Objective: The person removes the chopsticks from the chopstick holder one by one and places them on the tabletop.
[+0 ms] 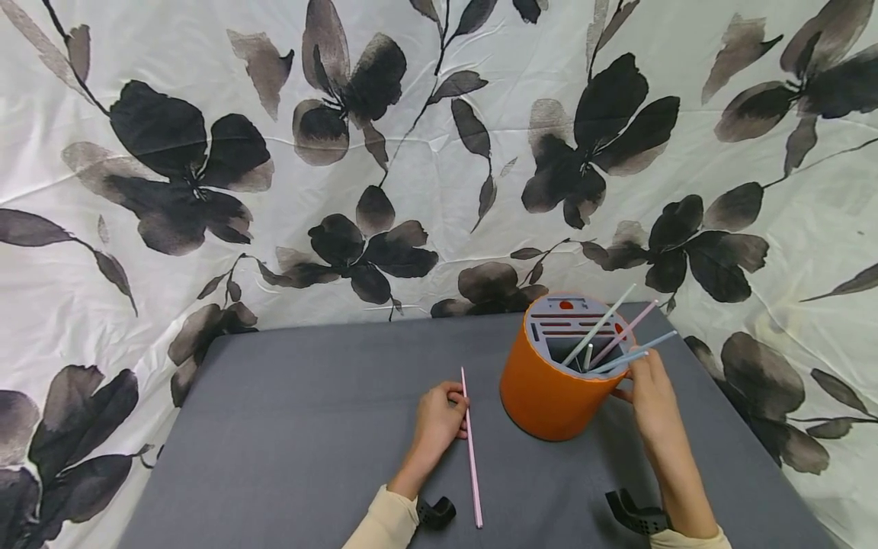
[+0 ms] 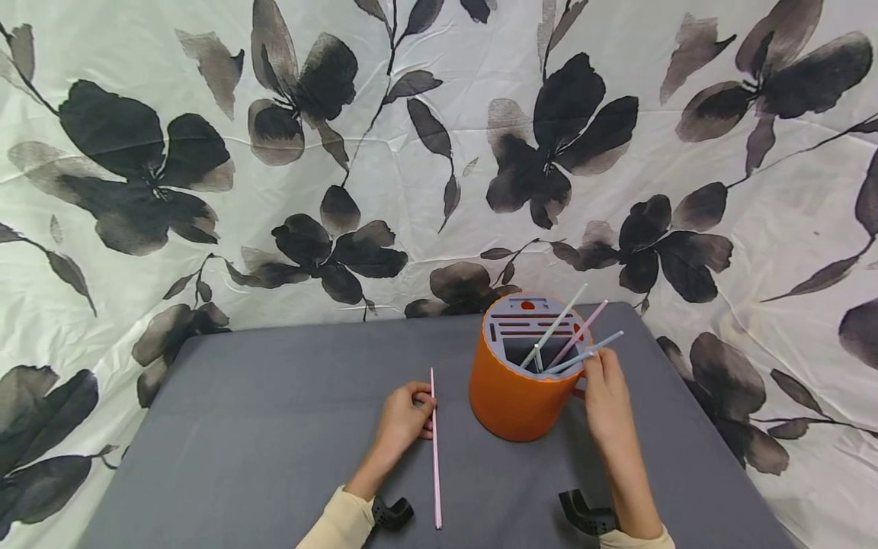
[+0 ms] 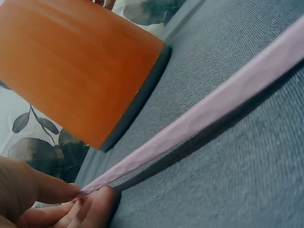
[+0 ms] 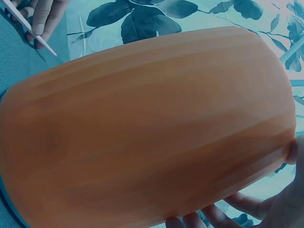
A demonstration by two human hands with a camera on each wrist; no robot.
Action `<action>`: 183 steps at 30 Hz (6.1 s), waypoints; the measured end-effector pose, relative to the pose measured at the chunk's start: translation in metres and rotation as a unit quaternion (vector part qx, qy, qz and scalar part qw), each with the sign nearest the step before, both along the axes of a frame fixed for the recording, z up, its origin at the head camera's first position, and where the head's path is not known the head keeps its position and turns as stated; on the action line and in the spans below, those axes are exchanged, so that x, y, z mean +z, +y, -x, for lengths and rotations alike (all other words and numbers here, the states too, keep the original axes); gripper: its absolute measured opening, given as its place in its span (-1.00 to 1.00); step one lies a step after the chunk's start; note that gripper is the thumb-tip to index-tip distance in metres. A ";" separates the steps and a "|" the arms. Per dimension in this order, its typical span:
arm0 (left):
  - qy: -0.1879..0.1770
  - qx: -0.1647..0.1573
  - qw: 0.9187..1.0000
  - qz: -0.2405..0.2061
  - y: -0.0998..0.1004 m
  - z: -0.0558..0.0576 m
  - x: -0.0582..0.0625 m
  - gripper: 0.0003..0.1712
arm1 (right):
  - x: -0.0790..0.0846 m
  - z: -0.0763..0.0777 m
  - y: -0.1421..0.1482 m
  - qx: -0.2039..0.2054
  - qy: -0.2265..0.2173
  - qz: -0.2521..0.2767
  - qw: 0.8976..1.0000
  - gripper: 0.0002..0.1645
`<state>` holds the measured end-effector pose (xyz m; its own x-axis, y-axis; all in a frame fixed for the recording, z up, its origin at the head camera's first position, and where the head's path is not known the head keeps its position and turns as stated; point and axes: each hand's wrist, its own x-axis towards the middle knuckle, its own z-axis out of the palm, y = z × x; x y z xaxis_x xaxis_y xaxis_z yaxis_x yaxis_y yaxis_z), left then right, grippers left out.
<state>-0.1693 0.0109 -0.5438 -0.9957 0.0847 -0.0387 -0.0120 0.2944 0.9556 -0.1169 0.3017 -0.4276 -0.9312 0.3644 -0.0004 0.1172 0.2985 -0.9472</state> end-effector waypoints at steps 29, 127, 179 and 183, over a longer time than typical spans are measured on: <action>0.158 0.014 0.953 0.260 0.011 -0.004 0.005 -0.69 | 0.000 -0.001 0.000 -0.002 -0.010 -0.014 1.000 -0.67; 0.287 -0.267 0.862 -0.320 0.048 -0.038 0.235 -0.68 | -0.008 -0.005 0.006 0.009 0.022 -0.009 1.000 -0.58; -0.065 0.020 0.979 -0.194 -0.032 -0.020 0.064 -0.66 | -0.006 0.010 0.009 0.009 0.016 -0.001 1.000 -0.58; -0.081 0.023 0.978 -0.192 -0.035 -0.022 0.050 -0.65 | -0.007 0.012 0.008 0.011 0.024 0.011 1.000 -0.71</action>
<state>-0.1474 -0.0237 -0.4936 -0.9821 0.0798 -0.1705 -0.1775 -0.0900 0.9800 -0.1290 0.3096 -0.4345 -0.9380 0.3446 0.0372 0.0647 0.2795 -0.9580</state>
